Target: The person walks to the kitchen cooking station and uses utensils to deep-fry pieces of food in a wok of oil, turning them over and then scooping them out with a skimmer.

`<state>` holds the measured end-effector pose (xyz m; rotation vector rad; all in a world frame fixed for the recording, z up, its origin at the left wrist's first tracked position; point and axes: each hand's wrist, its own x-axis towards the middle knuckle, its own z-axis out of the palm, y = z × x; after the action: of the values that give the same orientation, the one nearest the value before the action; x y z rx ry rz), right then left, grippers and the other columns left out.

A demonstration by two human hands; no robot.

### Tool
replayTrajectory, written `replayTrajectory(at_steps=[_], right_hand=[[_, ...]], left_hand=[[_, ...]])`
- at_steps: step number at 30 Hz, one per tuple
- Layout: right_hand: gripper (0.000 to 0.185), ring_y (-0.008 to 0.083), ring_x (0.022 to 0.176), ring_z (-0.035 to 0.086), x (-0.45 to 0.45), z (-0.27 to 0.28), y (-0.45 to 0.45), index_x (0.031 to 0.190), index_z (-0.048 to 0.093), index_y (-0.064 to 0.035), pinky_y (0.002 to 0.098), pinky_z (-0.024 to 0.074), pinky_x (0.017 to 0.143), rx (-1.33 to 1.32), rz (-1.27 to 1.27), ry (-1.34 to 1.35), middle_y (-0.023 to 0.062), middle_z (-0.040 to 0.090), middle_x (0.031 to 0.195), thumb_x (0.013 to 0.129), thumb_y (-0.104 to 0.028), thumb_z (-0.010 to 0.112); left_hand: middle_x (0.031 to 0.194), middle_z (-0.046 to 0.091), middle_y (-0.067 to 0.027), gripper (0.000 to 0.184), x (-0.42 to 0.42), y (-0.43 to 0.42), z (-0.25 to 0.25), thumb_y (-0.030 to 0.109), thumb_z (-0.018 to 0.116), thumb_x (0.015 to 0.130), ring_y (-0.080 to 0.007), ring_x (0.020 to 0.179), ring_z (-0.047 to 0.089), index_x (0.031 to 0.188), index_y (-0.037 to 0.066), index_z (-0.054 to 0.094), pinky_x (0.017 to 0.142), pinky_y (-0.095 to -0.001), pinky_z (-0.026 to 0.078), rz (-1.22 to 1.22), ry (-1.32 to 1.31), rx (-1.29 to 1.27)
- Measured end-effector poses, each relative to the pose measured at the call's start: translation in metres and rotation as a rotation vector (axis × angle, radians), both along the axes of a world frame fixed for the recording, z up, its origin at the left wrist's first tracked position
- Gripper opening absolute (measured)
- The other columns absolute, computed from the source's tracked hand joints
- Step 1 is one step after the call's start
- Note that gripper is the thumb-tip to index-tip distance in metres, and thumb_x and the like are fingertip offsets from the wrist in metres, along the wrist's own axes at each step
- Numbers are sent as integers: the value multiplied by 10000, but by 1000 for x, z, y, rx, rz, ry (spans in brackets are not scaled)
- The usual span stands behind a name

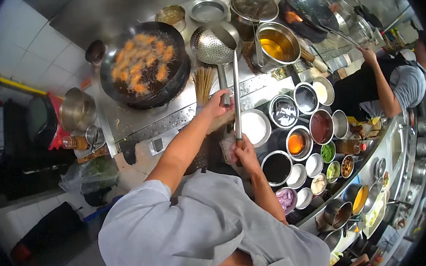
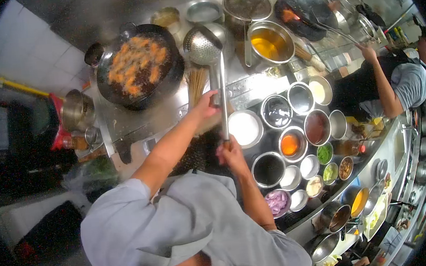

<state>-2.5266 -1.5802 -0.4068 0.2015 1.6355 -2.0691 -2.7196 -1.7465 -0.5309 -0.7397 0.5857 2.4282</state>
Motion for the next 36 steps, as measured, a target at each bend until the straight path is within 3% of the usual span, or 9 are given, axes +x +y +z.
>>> replayTrajectory(at_steps=[3,6,13,17,18,19,21,26,36], right_hand=[[656,62,419,368,-19,42,-5,1540,250,-123,227,326,362,103,-58,16,-40,388,587,951,-49,528],[718,67,438,407,-32,20,2,1563,205,-146,237,360,386,265,-20,74,-27,430,618,928,-2,509],[722,72,400,404,-20,-18,-2,1566,192,-175,237,372,363,325,-54,251,-17,438,600,935,31,476],[719,60,419,411,-22,13,-31,1565,198,-158,229,371,372,312,-46,154,-28,440,622,940,17,509],[718,56,426,410,-23,22,-41,1563,204,-144,227,371,379,306,-58,167,-32,447,637,938,8,523],[718,56,426,410,-28,30,-57,1563,204,-144,227,371,379,312,-54,181,-32,447,637,938,8,523],[723,59,426,410,-45,39,-78,1562,207,-136,228,369,379,276,-23,316,-31,449,642,930,8,528],[695,66,454,401,-116,59,-132,1549,264,-119,244,351,407,403,140,481,-49,421,637,908,-7,509],[660,58,455,393,-132,91,-199,1533,304,-104,246,345,407,319,241,386,-45,417,632,914,-12,515]], left_hand=[[701,563,-14,107,-9,-10,27,178,616,893,-137,625,552,933,80,602,606,-326,502,0,30,-24],[623,466,55,103,-23,-29,31,173,616,877,-80,506,425,826,114,548,509,-279,386,-173,58,-70],[592,495,-11,217,44,-59,104,162,628,860,-130,463,475,684,91,522,448,-336,443,-226,264,-511],[584,535,-66,137,83,-97,161,95,640,812,-149,418,496,851,-13,565,387,-334,422,-126,401,-734],[586,536,-65,245,93,-115,172,84,631,804,-154,423,508,1004,-39,558,380,-330,430,-107,480,-772],[615,562,-72,382,101,-151,198,73,625,799,-145,419,513,1156,-33,540,378,-309,444,-89,269,-1242],[735,627,-108,508,119,-203,225,74,633,796,-184,492,582,1267,-59,493,410,-358,463,-66,276,-1333],[753,608,-192,355,143,-321,261,47,593,795,-255,533,617,1109,-83,491,435,-398,480,32,260,-1803],[633,527,-83,349,210,-396,265,48,562,809,-163,423,531,1135,-49,483,362,-326,428,248,94,-1571]])
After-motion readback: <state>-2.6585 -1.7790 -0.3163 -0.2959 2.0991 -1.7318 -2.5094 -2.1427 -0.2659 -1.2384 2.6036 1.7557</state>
